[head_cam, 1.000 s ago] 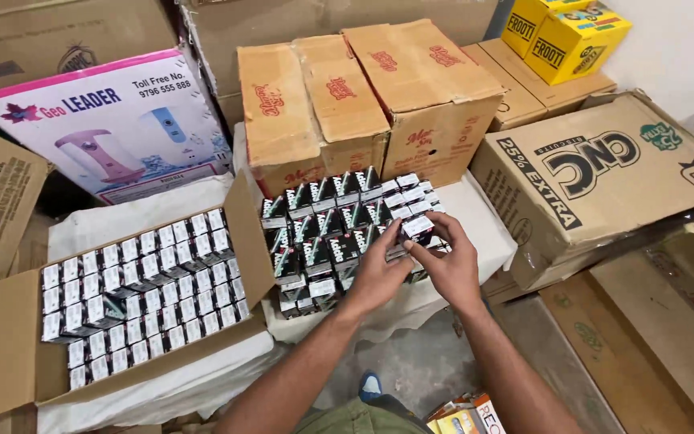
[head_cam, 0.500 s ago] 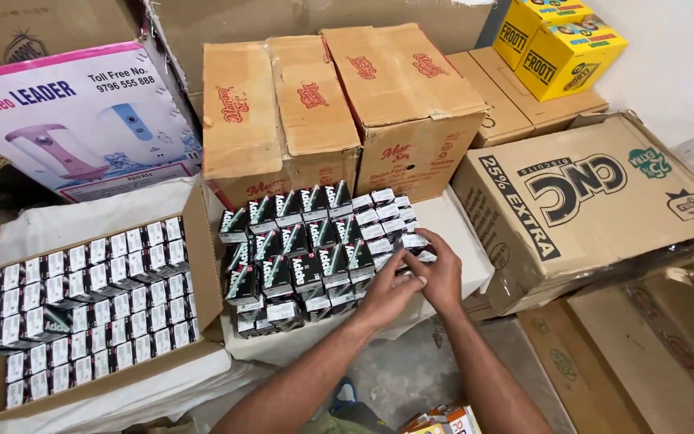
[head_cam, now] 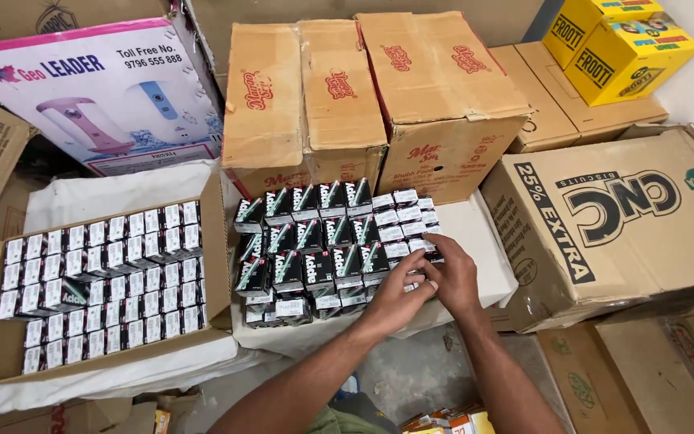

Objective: The person transfers small rectangular boxes from a large open cardboard box to a white surface, arranging them into neat rows. The person handles the boxes one at a time, placing them upright and aligned with the others.

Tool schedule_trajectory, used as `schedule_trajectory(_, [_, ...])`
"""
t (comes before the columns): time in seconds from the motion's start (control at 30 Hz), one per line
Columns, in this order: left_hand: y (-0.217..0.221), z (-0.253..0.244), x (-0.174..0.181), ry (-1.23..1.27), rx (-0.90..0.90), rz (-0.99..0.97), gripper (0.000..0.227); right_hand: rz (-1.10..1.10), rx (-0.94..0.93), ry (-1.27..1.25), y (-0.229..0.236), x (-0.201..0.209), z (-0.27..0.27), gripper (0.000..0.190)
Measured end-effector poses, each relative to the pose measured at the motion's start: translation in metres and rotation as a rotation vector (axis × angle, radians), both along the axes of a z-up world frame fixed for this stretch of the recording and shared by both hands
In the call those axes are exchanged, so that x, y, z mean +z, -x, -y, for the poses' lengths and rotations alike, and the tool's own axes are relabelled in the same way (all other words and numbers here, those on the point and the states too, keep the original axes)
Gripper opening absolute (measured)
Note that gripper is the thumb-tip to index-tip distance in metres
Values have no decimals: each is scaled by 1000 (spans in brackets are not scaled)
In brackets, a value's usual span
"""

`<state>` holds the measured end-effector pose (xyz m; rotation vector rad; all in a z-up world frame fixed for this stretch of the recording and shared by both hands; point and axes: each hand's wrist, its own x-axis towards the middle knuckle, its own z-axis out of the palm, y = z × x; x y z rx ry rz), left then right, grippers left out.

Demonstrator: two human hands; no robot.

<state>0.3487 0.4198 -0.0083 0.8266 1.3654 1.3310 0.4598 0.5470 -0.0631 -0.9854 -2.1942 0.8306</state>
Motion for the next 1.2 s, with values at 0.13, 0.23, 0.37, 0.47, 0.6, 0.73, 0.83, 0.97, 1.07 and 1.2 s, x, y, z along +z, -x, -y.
schedule_trajectory(0.13, [1,4,2,-58,19,-37,75,12,40,4,-1,2,3,48])
schedule_trajectory(0.23, [3,7,7,-73,27,-48,72,12,43,31,0,11,8,50])
schedule_trajectory(0.37, [4,17,24,-105,34,-71,67,-18,6,27,-1,27,13,57])
schedule_trajectory(0.47, [8,30,46,-156,50,-69,67,-114,-33,23,0,47,24,56])
schedule_trajectory(0.6, [18,44,69,-185,96,-72,66,-201,-29,43,17,86,47,46])
schedule_trajectory(0.73, [38,71,96,-314,141,-144,59,-343,59,167,39,108,71,41])
schedule_trajectory(0.83, [55,99,116,-345,180,-199,57,-388,126,208,57,120,96,40])
schedule_trajectory(0.97, [82,134,119,-371,220,-208,51,-411,204,236,83,131,133,41])
schedule_trajectory(1.07, [104,161,111,-391,286,-220,39,-432,245,255,104,135,160,38])
schedule_trajectory(1.2, [135,202,104,-322,398,-206,28,-430,288,253,131,143,197,36])
